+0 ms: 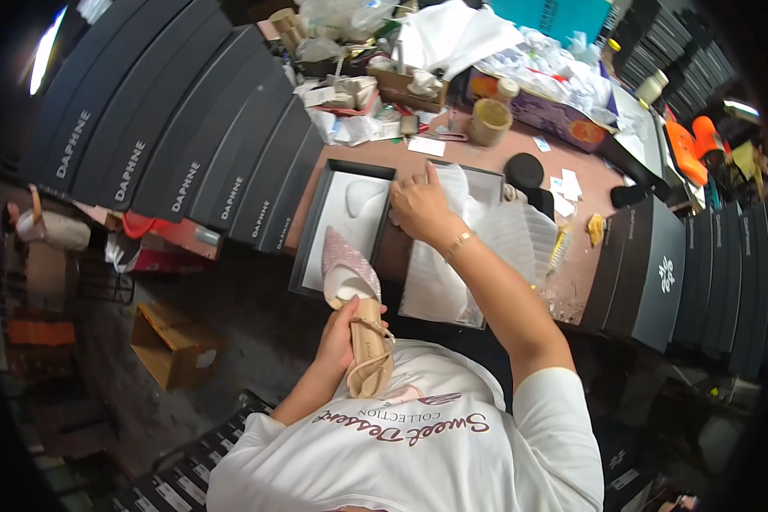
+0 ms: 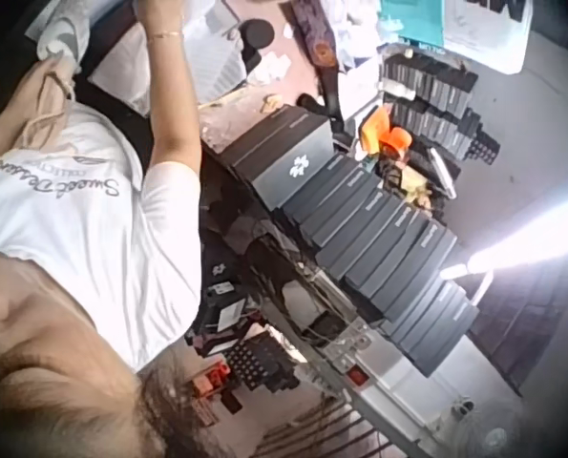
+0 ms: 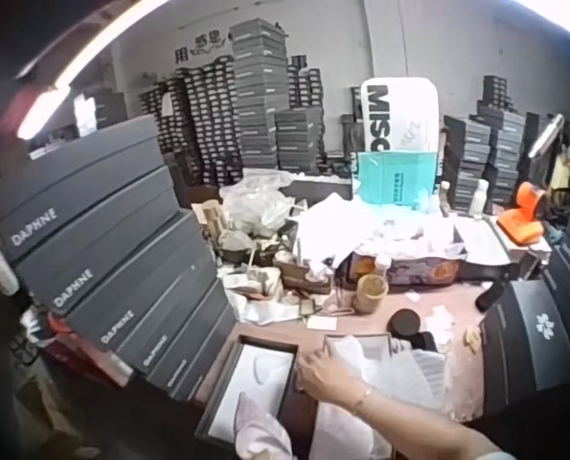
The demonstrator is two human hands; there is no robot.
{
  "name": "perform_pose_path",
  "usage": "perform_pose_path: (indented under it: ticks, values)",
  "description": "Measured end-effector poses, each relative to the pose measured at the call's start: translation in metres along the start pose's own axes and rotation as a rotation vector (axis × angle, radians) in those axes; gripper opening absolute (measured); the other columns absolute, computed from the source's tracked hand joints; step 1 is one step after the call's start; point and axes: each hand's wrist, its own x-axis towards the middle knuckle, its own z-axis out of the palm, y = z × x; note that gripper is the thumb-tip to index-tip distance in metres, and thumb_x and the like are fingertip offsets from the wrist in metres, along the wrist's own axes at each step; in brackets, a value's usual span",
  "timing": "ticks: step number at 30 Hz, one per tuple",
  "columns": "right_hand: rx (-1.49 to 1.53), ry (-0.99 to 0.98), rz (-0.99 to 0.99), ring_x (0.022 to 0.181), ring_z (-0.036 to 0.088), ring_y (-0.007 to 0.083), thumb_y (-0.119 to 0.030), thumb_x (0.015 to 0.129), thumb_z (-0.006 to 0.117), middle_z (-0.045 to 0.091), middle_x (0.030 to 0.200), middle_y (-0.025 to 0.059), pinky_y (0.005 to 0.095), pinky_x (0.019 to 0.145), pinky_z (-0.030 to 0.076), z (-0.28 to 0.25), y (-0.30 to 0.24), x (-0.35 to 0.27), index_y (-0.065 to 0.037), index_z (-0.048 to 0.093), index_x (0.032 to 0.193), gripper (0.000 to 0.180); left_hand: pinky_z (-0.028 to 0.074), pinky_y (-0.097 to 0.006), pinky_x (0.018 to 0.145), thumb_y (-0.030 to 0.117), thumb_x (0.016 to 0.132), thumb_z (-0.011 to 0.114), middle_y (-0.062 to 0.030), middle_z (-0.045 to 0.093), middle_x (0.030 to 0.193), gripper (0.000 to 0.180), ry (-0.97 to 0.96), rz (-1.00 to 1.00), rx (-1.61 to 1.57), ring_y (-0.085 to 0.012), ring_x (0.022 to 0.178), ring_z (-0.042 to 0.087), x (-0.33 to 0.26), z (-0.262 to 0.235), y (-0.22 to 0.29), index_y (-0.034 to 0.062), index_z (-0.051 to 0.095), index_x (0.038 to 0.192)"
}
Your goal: The person is preparing, cleaning, and packing shoes into their respective boxes in a manufacturing or warehouse setting.
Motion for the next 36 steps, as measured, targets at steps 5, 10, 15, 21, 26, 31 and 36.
perform_pose_path:
  ticks: [5,10,15,21,26,31,36]
  values:
    - [-0.262,-0.287,-0.006,0.094,0.065,0.0216,-0.021,0.087,0.049,0.069,0.088,0.0078,0.0549,0.107,0.024,0.089,0.001,0.053,-0.010,0.068,0.098,0.024,0.056,-0.036,0.070,0.024,0.095,0.052,-0.0164,0.063,0.102,0.035,-0.038,0.079,0.002,-0.0240,0.078,0.066,-0.005,0.011,0.008,-0.0026,0.050,0.118]
    - [-0.217,0.109,-0.046,0.087,0.064,0.0259,-0.025,0.076,0.063,0.067,0.084,0.0057,0.0553,0.099,0.032,0.054,0.007,0.027,-0.009,0.069,0.092,0.023,0.054,-0.036,0.079,0.009,0.092,0.049,-0.0153,0.060,0.111,0.034,-0.052,0.156,-0.090,-0.0249,0.089,0.064,-0.007,0.006,0.006,-0.0023,0.048,0.124]
    - [0.771,0.030,-0.402,0.072,0.061,0.0321,-0.019,0.065,0.069,0.059,0.069,0.0135,0.0419,0.068,0.045,-0.035,-0.024,-0.061,-0.002,0.060,0.073,0.021,0.050,-0.032,0.088,-0.002,0.083,0.045,-0.0119,0.057,0.113,0.045,-0.177,0.119,-0.082,-0.0204,0.101,0.059,-0.005,0.001,0.005,-0.0010,0.044,0.128]
    - [0.241,0.179,-0.219,0.077,0.057,0.0241,-0.019,0.067,0.071,0.057,0.078,0.0056,0.0366,0.078,0.038,-0.013,-0.069,-0.103,-0.007,0.060,0.095,0.033,0.048,-0.029,0.086,-0.007,0.081,0.045,-0.0075,0.049,0.121,0.054,-0.184,0.101,0.112,-0.0132,0.102,0.054,-0.007,0.014,-0.009,0.0032,0.034,0.133]
    - [0.460,0.519,-0.208,0.080,0.053,0.0234,-0.014,0.067,0.068,0.052,0.083,0.0057,0.0364,0.074,0.036,-0.003,-0.071,-0.106,-0.011,0.056,0.087,0.023,0.047,-0.031,0.091,-0.006,0.082,0.045,-0.0089,0.049,0.121,0.054,-0.157,0.099,0.119,-0.0154,0.107,0.054,-0.014,0.029,-0.017,0.0025,0.033,0.134]
    - [0.844,0.125,-0.009,0.099,0.053,0.0364,-0.013,0.067,0.077,0.053,0.103,0.0139,0.0410,0.083,0.044,-0.023,-0.059,-0.099,-0.006,0.054,0.111,0.049,0.049,-0.034,0.090,-0.004,0.083,0.046,-0.0137,0.052,0.117,0.053,-0.252,0.034,0.132,-0.0217,0.104,0.058,-0.008,0.024,-0.017,0.0009,0.031,0.133]
    - [1.046,0.191,-0.045,0.113,0.052,0.0387,-0.013,0.075,0.073,0.047,0.130,0.0231,0.0404,0.093,0.044,0.007,-0.059,-0.082,-0.007,0.033,0.142,0.078,0.052,-0.035,0.087,-0.001,0.080,0.050,-0.0153,0.056,0.112,0.052,-0.232,0.089,0.169,-0.0232,0.099,0.061,-0.002,0.027,-0.017,-0.0019,0.036,0.130]
